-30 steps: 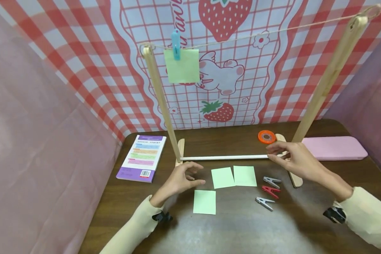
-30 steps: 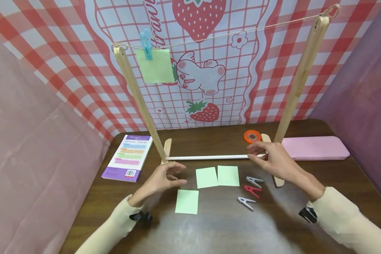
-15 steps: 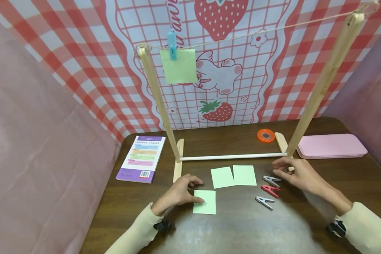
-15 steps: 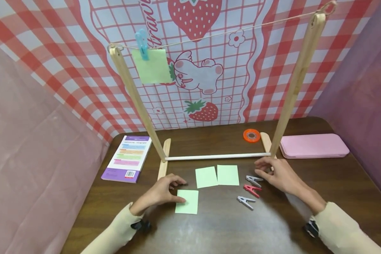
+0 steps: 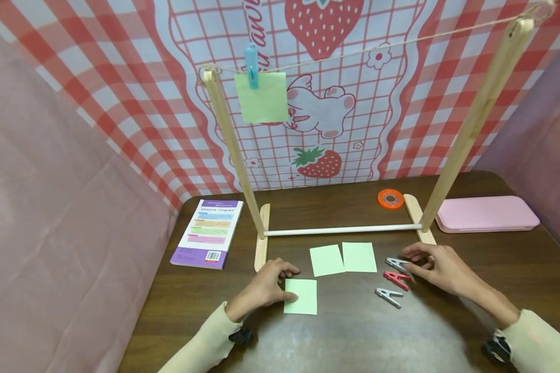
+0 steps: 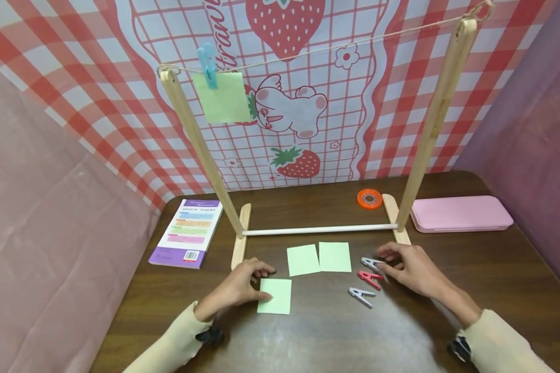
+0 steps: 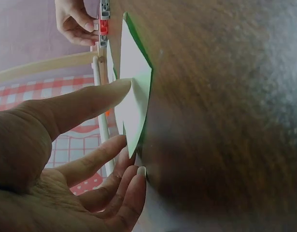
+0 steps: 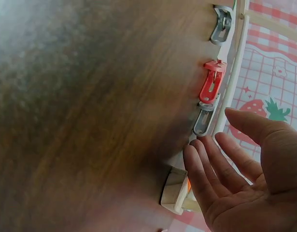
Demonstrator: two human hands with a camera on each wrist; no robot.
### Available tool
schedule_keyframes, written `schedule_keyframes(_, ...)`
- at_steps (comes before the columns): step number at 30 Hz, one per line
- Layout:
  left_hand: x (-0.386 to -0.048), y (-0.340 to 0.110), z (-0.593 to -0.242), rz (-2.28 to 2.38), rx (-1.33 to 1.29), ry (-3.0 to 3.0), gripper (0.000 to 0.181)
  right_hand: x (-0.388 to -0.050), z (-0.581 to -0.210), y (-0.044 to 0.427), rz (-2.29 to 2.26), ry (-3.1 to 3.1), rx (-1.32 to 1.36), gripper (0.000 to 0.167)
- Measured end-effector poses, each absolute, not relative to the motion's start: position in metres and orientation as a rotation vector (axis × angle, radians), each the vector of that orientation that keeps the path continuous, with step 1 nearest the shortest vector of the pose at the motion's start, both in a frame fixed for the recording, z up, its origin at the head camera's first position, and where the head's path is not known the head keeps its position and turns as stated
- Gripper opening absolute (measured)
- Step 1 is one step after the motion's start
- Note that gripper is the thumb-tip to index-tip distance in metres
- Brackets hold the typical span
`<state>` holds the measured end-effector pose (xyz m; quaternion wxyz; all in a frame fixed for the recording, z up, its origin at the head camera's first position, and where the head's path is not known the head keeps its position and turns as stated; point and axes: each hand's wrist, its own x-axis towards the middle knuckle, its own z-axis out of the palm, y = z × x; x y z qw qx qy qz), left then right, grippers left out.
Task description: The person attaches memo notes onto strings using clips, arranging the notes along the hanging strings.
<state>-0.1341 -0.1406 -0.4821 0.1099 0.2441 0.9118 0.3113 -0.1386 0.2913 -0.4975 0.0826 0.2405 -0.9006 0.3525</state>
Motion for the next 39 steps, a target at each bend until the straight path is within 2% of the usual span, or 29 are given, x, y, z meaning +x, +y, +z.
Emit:
schedule_keyframes(10,-0.1329,-0.1395,-0.4829,0.933,0.69,2.666,0.044,-0.1354,-0.4984,0.2902,1.038,-2.739,0.713,0.032)
schedule_keyframes(22,-0.1346,-0.1421,-0.4848,0.978,0.676,2.639,0.043,-0.1336,-0.5021,0.2909,0.929,-2.721,0.694,0.035)
schedule_keyframes(29,-0.134,-0.1439,-0.4841,1.009,0.634,2.602,0.042,-0.133,-0.5027,0.2901,0.878,-2.713,0.687,0.031)
schedule_keyframes(39,-0.1357,-0.1475,-0.4815,1.037,0.561,2.591,0.018,-0.1362,-0.5025,0.2912,0.963,-2.728,0.65,0.029)
